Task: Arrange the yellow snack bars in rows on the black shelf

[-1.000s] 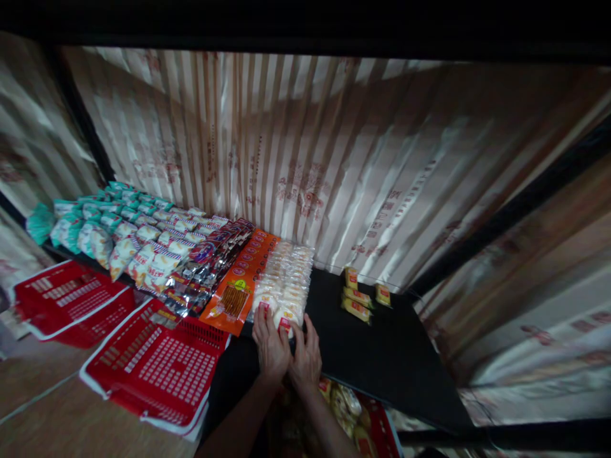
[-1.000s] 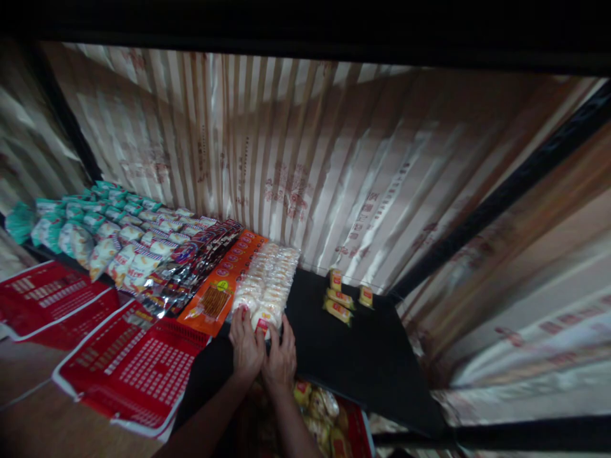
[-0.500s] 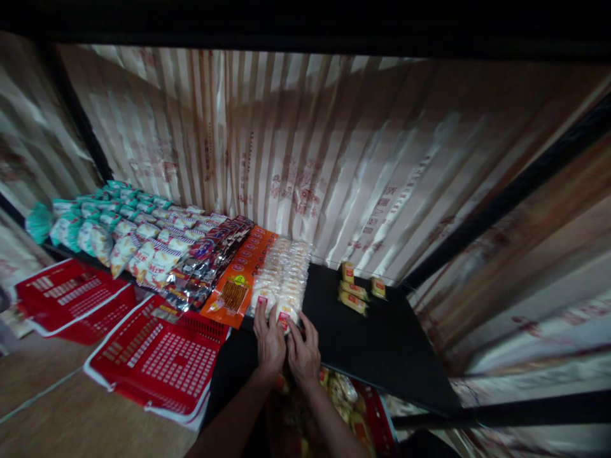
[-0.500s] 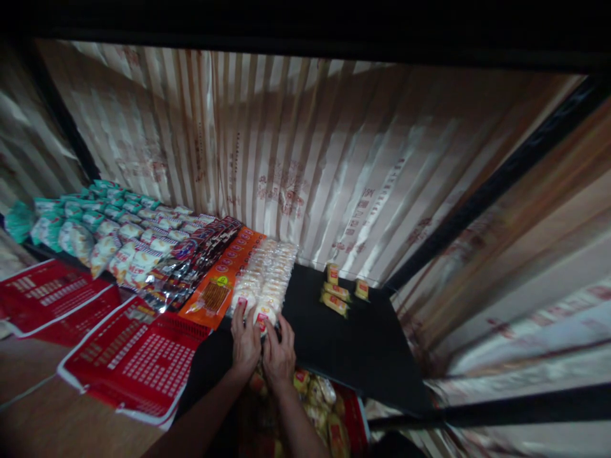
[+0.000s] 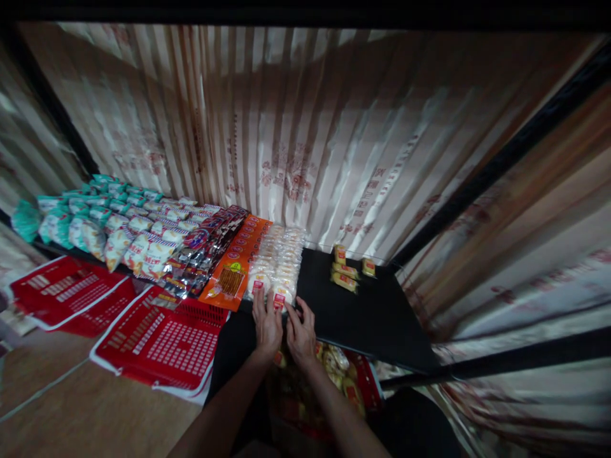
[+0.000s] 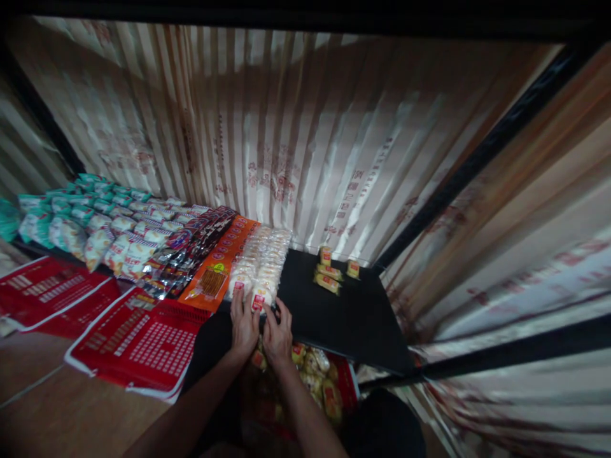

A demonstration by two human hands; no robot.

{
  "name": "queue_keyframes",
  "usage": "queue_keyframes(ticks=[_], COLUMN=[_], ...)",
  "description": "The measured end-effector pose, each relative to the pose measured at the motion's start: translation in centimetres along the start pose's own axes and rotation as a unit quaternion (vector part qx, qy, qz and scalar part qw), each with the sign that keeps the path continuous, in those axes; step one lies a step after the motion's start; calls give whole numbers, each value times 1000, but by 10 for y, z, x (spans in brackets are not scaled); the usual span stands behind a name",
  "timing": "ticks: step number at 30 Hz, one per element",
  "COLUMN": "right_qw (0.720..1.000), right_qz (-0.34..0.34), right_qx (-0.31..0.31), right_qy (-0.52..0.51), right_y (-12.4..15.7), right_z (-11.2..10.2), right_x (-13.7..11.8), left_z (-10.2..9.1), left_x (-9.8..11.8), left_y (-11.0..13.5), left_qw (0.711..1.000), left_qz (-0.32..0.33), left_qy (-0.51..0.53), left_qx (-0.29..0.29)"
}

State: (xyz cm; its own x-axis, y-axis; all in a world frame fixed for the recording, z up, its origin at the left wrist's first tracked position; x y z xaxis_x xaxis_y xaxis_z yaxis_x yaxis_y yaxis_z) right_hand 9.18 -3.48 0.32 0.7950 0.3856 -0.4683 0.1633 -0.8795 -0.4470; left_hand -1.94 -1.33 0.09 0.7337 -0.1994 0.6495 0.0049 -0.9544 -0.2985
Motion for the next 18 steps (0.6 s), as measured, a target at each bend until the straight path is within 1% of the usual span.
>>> queue_keyframes(ticks=[2, 4, 7, 9, 14, 18], right_qw=[1000, 998, 991, 987, 980, 979], right_qz=[25, 64, 129, 158, 186, 194], right_qx=[-1, 2, 13, 7, -26, -21], right_qy=[-2, -4, -19, -34, -59, -65], right_y=[0, -3, -8, -11, -13, -13], right_z=[1, 2, 5, 7, 7, 3], right_x=[2, 6, 14, 18, 19, 19], left_z=[-1, -1, 0, 1, 4, 6], left_x=[4, 7, 7, 6, 3, 1], left_y=[5, 8, 9, 8, 3, 0], left_qw=[999, 998, 997, 998, 998, 999], left_qz=[24, 41, 42, 42, 48, 43], left_qy=[-17, -35, -51, -48, -28, -28], left_qx=[-12, -23, -26, -23, -10, -8])
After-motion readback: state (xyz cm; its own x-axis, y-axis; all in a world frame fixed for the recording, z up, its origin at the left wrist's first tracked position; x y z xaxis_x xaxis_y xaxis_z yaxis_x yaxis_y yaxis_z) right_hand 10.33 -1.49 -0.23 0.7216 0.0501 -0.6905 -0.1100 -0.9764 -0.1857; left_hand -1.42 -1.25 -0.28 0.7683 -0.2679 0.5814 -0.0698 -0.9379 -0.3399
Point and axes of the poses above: each hand's wrist, its own y-axis away from the middle knuckle, its own z-axis out of the palm, x = y × z, the point moved 5 cm from there along -y, towards the middle knuckle, and after that the axes turned 13 degrees about -x, right-handed, at the moved point
